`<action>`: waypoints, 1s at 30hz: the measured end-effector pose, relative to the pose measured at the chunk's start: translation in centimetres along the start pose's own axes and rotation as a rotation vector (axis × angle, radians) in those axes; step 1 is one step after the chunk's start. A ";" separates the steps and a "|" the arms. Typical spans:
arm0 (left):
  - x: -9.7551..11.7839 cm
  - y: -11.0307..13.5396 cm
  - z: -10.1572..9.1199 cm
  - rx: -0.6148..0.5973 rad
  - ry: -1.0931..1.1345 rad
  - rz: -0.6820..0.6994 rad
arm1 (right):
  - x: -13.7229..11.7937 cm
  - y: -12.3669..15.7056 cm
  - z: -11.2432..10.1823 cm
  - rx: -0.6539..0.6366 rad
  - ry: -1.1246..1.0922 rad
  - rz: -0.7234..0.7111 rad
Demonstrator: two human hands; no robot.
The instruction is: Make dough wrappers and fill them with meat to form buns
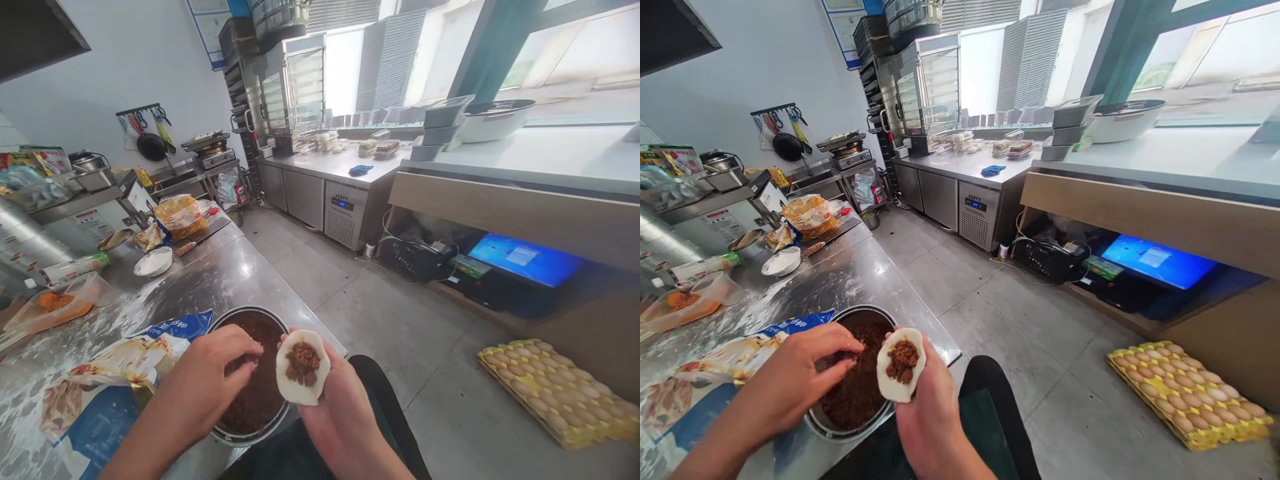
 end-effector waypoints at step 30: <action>0.6 2.0 1.1 0.166 -0.188 0.219 | 3.8 0.0 0.4 -0.054 -0.052 0.071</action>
Point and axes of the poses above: each hand's wrist, its own y-axis away from the middle knuckle, its own z-axis out of the palm, x = y × z, the point moved 5 cm from there along -y, towards the middle knuckle, and after that the axes turned 3 degrees about x, right-handed, at the moved point
